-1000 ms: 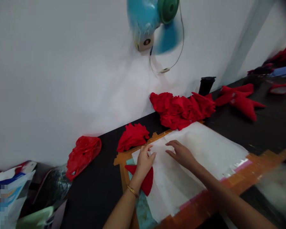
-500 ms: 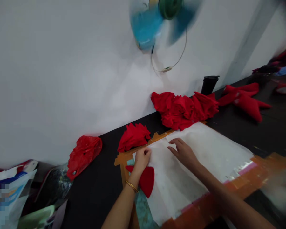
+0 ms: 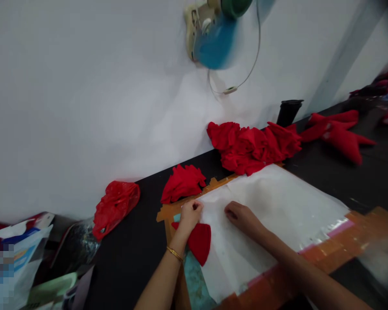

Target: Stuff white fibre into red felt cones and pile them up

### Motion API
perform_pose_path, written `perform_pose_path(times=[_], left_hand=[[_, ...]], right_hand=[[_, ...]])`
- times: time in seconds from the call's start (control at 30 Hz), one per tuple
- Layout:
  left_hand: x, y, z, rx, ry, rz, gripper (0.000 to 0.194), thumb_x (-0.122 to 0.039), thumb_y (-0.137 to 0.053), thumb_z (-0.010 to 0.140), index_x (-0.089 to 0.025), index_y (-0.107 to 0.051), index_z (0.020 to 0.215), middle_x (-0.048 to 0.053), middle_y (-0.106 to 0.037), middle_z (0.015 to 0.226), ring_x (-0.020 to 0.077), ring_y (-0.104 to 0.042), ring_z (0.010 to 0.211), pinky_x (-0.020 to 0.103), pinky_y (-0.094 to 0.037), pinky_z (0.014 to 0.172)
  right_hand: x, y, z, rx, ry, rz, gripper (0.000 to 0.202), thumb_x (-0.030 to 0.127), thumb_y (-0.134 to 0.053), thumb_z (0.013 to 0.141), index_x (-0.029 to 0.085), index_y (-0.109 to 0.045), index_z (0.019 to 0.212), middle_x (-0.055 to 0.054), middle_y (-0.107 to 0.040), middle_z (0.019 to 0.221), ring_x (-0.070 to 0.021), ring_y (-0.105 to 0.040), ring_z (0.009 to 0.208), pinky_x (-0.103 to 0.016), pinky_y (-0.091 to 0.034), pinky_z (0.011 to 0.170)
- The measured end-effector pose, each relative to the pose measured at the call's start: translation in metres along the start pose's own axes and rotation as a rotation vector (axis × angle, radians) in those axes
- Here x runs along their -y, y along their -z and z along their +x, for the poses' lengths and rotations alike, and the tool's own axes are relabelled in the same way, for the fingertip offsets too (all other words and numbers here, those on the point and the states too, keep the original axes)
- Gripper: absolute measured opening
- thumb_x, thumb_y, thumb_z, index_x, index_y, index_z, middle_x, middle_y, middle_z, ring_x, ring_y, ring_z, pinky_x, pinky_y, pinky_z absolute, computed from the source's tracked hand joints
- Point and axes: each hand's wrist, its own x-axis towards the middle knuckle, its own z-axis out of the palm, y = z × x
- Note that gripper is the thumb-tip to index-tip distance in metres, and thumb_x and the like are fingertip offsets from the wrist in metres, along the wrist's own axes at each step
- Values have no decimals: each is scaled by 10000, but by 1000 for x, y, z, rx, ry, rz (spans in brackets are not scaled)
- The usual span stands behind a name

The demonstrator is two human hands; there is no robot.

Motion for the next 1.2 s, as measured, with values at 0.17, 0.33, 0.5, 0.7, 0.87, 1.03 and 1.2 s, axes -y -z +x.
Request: perform_pose_path(times=[0.17, 0.33, 0.5, 0.7, 0.87, 1.03, 1.2], left_hand=[[-8, 0, -1, 87, -72, 40, 175, -154, -655, 676, -164, -658, 851, -2, -623, 777, 126, -526, 682, 235, -405, 649], [-15, -31, -4, 188, -85, 109, 207, -157, -582, 705, -179, -494, 519, -71, -392, 507, 105, -358, 536, 241, -273, 535], [-17, -34, -7, 235, -107, 142, 185, -87, -520, 678, -183, -503, 520, -60, -427, 522, 118, -378, 556, 249, -282, 555], [-15, 4, -11, 241, -116, 122, 137, -128, -533, 733, -165, -661, 701, 13, -617, 705, 158, -536, 685, 266, -398, 668], [-21, -5, -13, 283, -62, -59, 490, -209, -601, 762, -167, -559, 1249, 101, -604, 1148, 116, -573, 728, 255, -466, 682], [-30, -35, -14, 424, 78, -456, 284, -161, -575, 703, -121, -654, 972, 7, -592, 752, 92, -512, 585, 221, -438, 565], [-22, -30, -11, 285, 77, -423, 70, -161, -552, 695, -155, -551, 625, -35, -511, 562, 88, -468, 521, 212, -382, 518]], right_hand=[[-5, 9, -11, -74, 37, 42, 244, 155, -529, 836, 218, -564, 1069, -68, -592, 1135, -158, -608, 792, -289, -501, 742], [6, -6, -4, -97, -169, -57, 363, 276, -622, 823, 148, -564, 1158, -143, -603, 1130, -228, -648, 885, -332, -511, 767], [9, -13, 3, -18, -96, -51, 235, 103, -527, 799, 181, -665, 972, -73, -687, 961, -202, -650, 892, -295, -484, 817], [-11, 8, -7, -73, -89, -1, 241, 121, -444, 813, 183, -659, 903, -64, -682, 895, -189, -630, 788, -308, -485, 755], [-6, 10, -10, -109, 37, 144, 202, 131, -450, 814, 197, -626, 888, -62, -662, 955, -183, -620, 838, -305, -489, 769], [2, 1, -14, -118, 140, 320, 177, 109, -463, 789, 206, -602, 841, -47, -649, 927, -165, -606, 797, -273, -484, 712], [-11, 8, -22, -146, 10, 323, 174, 106, -468, 720, 209, -592, 785, -18, -635, 800, -157, -582, 695, -265, -465, 633]])
